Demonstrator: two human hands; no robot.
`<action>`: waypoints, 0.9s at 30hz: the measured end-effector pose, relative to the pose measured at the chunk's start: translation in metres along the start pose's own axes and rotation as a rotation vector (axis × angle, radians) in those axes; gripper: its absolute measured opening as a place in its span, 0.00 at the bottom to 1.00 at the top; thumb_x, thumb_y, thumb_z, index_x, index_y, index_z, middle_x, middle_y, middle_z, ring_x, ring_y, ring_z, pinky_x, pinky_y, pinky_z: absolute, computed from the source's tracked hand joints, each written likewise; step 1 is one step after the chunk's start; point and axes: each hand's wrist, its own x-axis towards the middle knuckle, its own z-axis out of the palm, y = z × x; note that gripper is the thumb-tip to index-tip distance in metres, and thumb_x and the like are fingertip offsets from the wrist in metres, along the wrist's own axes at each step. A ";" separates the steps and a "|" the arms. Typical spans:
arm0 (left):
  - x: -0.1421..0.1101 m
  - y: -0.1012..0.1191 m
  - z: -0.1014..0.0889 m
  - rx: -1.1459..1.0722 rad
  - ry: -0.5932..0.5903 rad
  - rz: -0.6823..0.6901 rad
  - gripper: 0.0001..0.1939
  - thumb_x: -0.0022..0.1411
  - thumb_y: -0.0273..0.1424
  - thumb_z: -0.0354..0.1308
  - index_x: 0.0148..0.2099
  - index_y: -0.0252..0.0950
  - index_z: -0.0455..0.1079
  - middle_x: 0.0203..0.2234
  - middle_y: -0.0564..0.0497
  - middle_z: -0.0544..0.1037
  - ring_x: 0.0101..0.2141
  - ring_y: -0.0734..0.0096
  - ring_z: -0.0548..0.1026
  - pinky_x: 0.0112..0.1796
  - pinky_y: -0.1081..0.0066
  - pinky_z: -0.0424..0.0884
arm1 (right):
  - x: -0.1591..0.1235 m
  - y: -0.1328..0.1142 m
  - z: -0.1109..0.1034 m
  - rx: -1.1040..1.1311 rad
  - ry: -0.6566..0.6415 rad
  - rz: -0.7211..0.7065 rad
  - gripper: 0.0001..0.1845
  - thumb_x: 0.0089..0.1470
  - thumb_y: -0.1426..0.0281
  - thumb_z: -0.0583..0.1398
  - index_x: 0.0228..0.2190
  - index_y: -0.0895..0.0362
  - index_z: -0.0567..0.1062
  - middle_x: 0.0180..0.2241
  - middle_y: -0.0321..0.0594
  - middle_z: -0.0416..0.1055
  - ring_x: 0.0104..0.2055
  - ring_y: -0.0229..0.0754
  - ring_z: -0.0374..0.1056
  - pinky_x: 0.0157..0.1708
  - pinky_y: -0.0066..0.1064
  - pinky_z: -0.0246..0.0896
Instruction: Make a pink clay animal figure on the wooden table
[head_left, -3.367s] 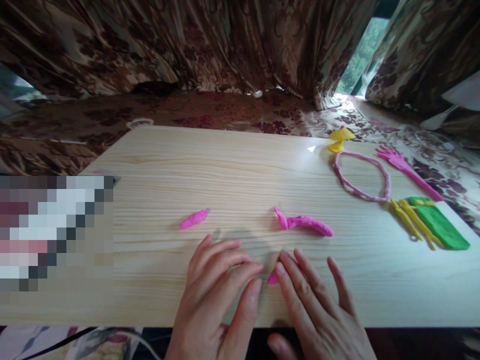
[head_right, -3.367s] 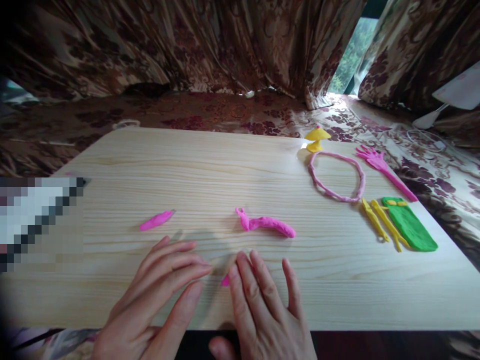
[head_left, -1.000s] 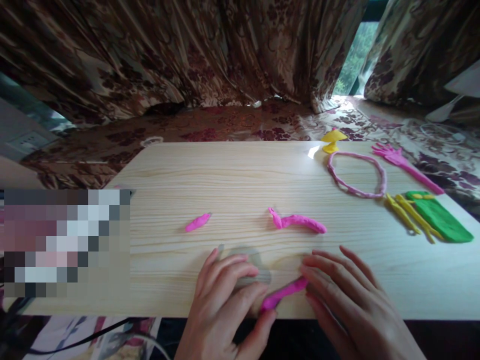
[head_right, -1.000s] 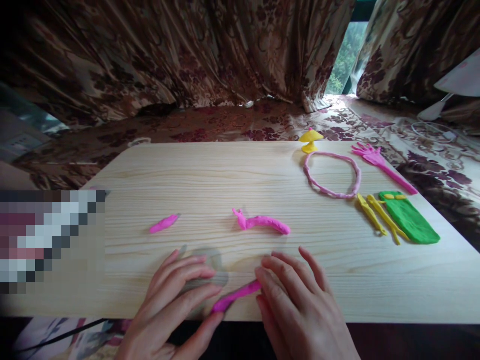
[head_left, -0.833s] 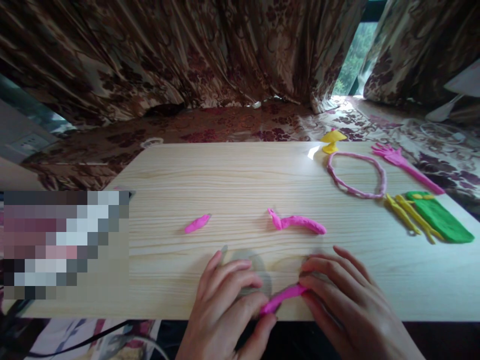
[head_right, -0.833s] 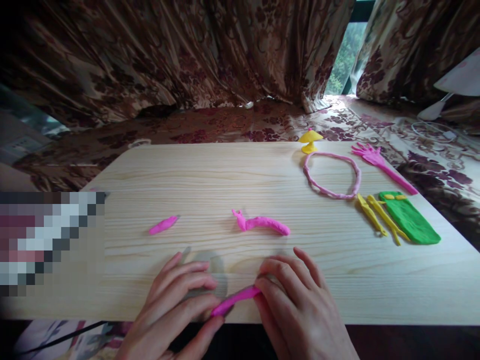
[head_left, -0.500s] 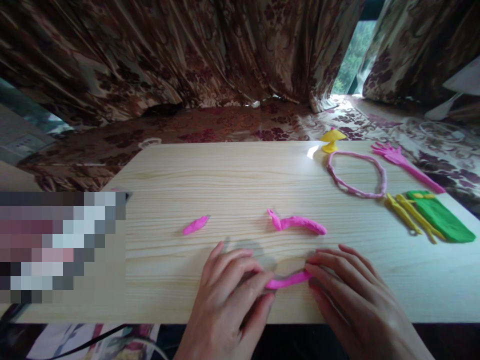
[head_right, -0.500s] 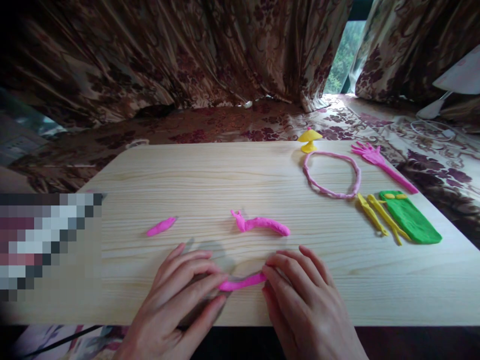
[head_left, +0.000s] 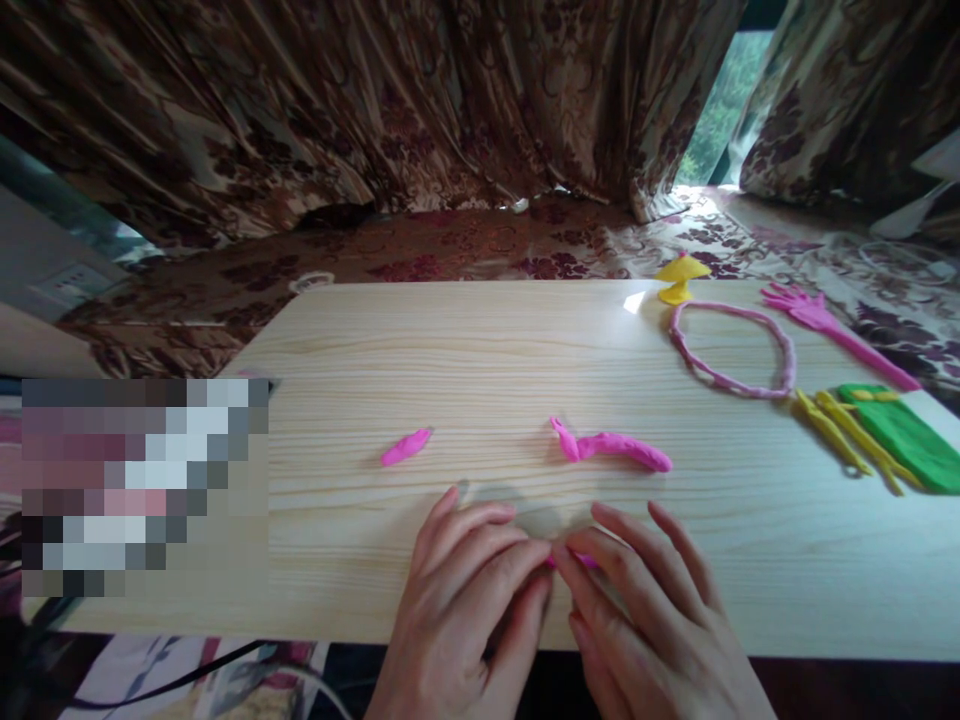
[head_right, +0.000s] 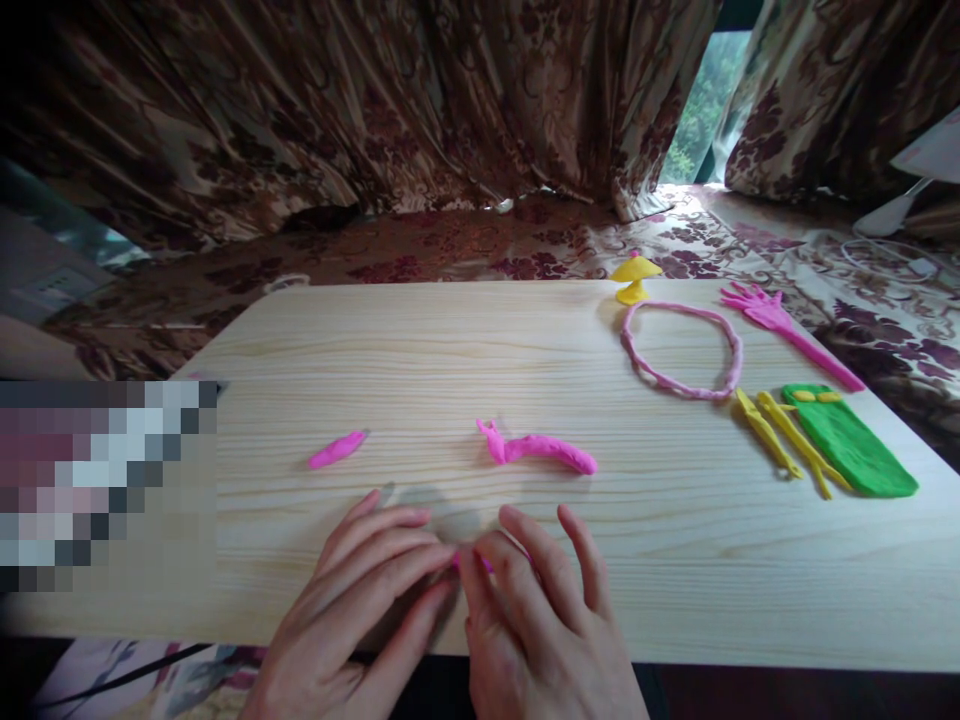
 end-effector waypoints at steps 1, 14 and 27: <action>0.000 0.001 -0.001 0.014 -0.001 -0.001 0.17 0.54 0.19 0.58 0.46 0.40 0.70 0.37 0.51 0.77 0.46 0.63 0.70 0.56 0.50 0.59 | 0.000 0.000 0.001 0.005 -0.007 0.000 0.14 0.53 0.76 0.56 0.41 0.58 0.76 0.40 0.40 0.76 0.51 0.46 0.67 0.58 0.42 0.51; -0.006 0.001 -0.004 0.390 -0.252 0.196 0.23 0.58 0.31 0.56 0.57 0.40 0.65 0.54 0.50 0.71 0.59 0.55 0.59 0.61 0.52 0.38 | -0.019 0.026 -0.022 0.033 -0.058 0.011 0.17 0.50 0.77 0.58 0.43 0.60 0.74 0.42 0.43 0.76 0.51 0.49 0.66 0.55 0.44 0.52; -0.012 0.022 0.006 0.533 -0.292 0.219 0.24 0.61 0.37 0.50 0.58 0.34 0.64 0.58 0.47 0.66 0.62 0.57 0.52 0.61 0.51 0.34 | -0.032 0.033 -0.025 0.120 0.018 0.088 0.15 0.48 0.79 0.58 0.40 0.57 0.75 0.40 0.40 0.78 0.49 0.47 0.68 0.54 0.43 0.55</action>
